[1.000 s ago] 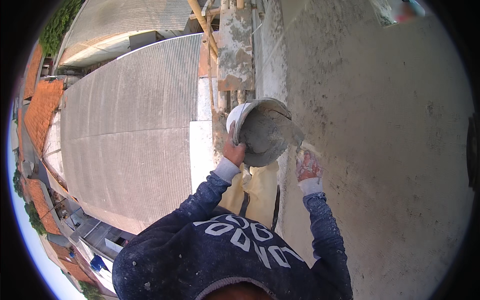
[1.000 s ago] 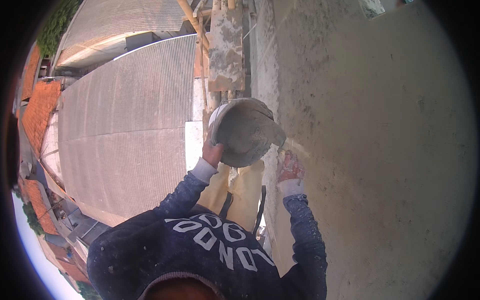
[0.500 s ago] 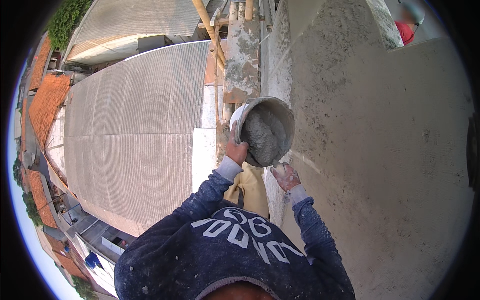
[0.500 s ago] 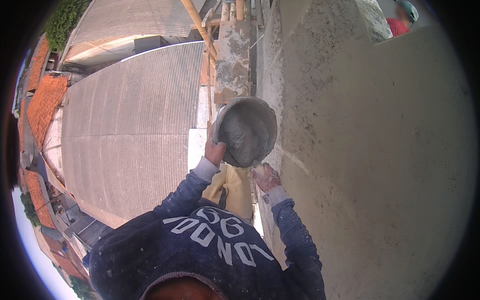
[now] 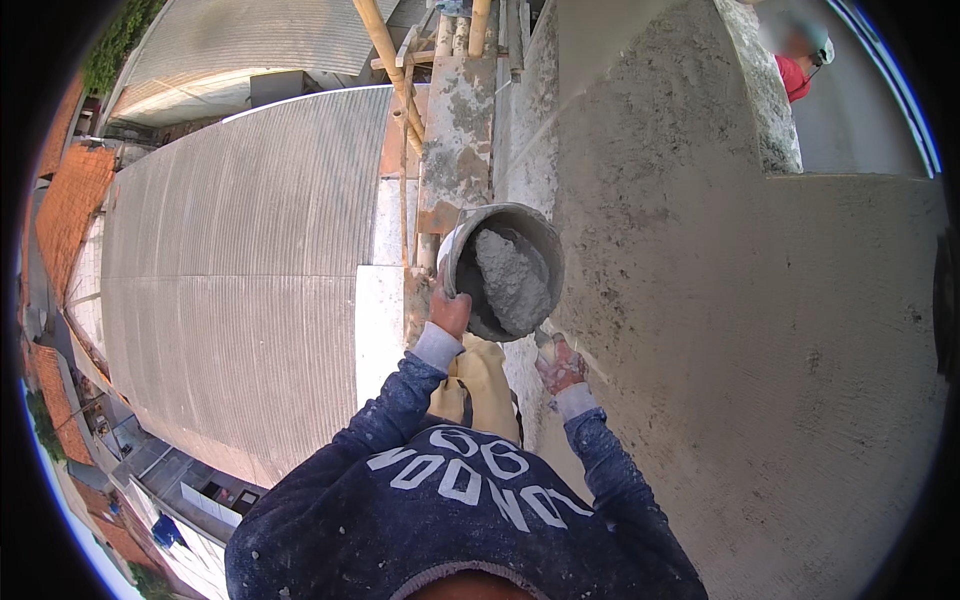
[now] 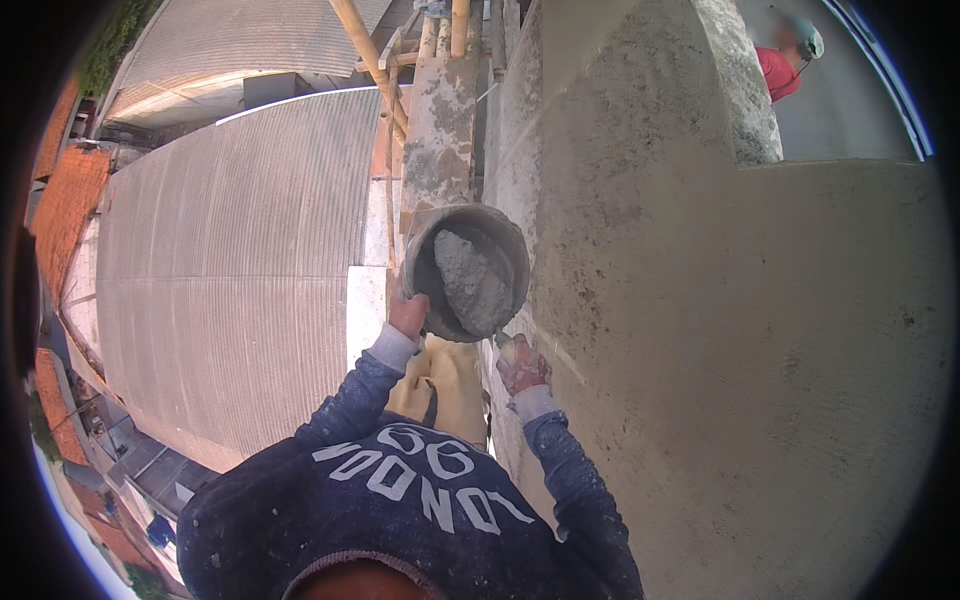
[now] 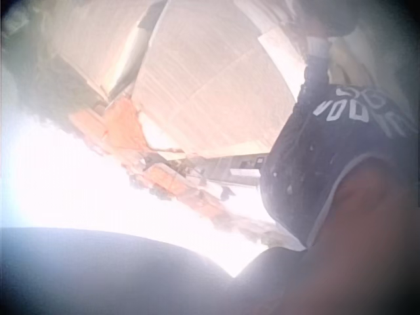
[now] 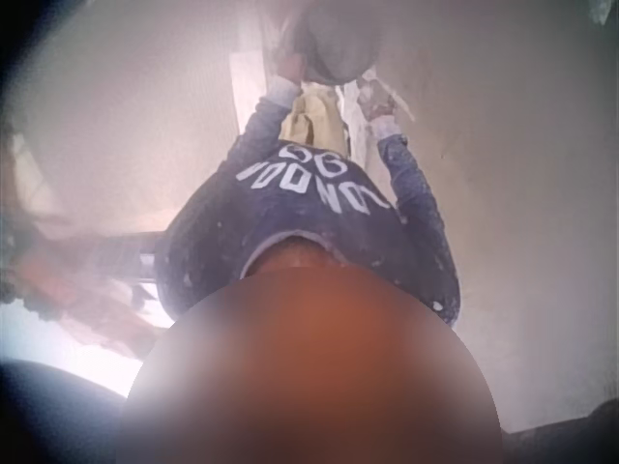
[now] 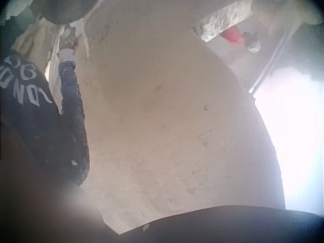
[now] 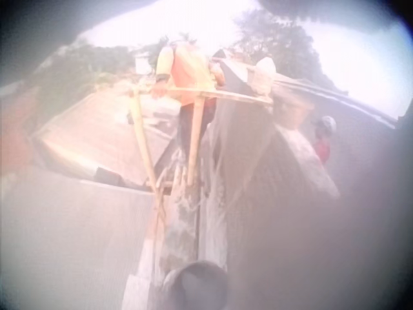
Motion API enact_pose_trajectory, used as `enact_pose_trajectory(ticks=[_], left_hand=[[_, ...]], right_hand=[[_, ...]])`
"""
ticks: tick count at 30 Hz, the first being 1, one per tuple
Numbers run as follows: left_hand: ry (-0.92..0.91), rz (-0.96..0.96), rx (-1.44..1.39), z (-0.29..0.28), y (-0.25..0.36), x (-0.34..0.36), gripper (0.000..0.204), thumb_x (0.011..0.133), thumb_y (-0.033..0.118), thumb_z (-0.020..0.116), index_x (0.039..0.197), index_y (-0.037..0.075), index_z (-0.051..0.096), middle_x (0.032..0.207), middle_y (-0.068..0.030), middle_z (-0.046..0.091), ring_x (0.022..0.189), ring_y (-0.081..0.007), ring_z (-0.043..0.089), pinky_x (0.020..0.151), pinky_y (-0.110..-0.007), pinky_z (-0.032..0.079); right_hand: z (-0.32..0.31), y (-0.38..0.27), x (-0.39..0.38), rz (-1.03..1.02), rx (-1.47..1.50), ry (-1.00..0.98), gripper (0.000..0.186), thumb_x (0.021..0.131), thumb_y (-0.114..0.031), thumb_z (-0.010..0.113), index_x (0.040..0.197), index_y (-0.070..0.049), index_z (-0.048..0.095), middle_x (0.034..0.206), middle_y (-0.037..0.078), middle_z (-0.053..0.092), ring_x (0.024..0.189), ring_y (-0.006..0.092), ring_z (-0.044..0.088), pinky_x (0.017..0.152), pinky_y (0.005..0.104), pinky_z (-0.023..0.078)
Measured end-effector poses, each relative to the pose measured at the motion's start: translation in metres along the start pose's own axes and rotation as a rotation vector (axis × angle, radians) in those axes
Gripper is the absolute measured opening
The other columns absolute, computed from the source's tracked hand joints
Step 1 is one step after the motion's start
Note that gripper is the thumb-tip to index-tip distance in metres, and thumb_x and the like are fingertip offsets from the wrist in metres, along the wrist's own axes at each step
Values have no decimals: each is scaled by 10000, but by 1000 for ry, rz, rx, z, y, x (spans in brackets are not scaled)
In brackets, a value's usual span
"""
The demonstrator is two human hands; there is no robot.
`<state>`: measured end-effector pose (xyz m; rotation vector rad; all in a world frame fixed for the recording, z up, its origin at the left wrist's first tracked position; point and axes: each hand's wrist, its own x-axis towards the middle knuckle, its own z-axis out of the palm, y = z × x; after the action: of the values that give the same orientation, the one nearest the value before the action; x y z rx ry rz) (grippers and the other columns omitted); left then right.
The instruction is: The person scoops wet cement from a bucket with a trowel and applies it to a vertical wall surface. They repeatedly smooth and spread the cement along the wall while standing on scaffolding.
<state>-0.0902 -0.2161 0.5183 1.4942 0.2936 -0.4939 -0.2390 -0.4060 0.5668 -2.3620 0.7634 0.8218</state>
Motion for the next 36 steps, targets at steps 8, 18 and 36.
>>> enact_pose_trajectory(ticks=[8, 18, 36], left_hand=[[282, -81, -169, -18, -11, 44, 313, 671, -29, 506, 978, -9, 562, 776, -38, 573, 618, -160, 527, 567, -263, 437], [675, -278, -260, -119, -53, 100, 283, 643, -23, 536, 918, -82, 565, 701, -82, 555, 585, -197, 520, 530, -321, 441], [753, -396, -67, -179, 24, 154, 149, 639, 67, 518, 712, -60, 547, 746, -139, 576, 629, -245, 571, 536, -374, 468]], right_hand=[[-7, -47, 41, -96, -36, 21, 529, 781, -356, 620, 1185, -60, 452, 953, 224, 637, 918, 401, 613, 818, 489, 468], [17, -147, 88, -570, 47, 186, 540, 833, -336, 591, 1262, -55, 422, 1047, 214, 619, 969, 391, 595, 854, 470, 455], [-307, 13, 108, 289, 520, 461, 413, 925, -305, 540, 1244, -52, 470, 747, 24, 573, 538, 138, 543, 446, 294, 463]])
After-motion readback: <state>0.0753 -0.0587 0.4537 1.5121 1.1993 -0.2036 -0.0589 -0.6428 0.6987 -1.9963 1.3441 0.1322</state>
